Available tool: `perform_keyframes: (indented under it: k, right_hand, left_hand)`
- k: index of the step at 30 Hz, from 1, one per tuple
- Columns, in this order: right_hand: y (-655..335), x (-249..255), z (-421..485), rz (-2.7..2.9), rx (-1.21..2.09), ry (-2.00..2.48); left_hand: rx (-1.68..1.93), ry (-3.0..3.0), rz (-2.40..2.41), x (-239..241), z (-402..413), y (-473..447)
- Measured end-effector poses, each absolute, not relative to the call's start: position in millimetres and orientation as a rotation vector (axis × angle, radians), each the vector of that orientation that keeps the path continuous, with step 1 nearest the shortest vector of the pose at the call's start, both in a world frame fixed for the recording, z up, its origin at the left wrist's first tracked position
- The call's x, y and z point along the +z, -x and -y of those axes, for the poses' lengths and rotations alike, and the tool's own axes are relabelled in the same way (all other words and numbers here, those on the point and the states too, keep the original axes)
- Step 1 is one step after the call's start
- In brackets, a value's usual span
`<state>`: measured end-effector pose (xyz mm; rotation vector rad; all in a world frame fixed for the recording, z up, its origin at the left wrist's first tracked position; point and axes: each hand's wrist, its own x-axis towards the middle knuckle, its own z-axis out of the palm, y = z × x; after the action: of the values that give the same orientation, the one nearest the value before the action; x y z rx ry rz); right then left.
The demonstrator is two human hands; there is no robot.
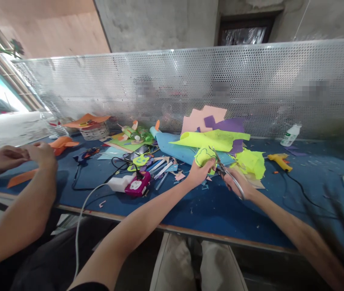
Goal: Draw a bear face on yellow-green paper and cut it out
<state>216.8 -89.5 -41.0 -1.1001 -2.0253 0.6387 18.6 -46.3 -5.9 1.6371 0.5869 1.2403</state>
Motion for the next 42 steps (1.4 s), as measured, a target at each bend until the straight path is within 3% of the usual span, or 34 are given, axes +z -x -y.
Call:
perform_keyframes:
  k: [42]
  right_hand:
    - [-219, -25, 100, 2.051, 0.783, 1.090]
  left_hand:
    - [1.216, -1.676, -0.519, -3, 44, -15]
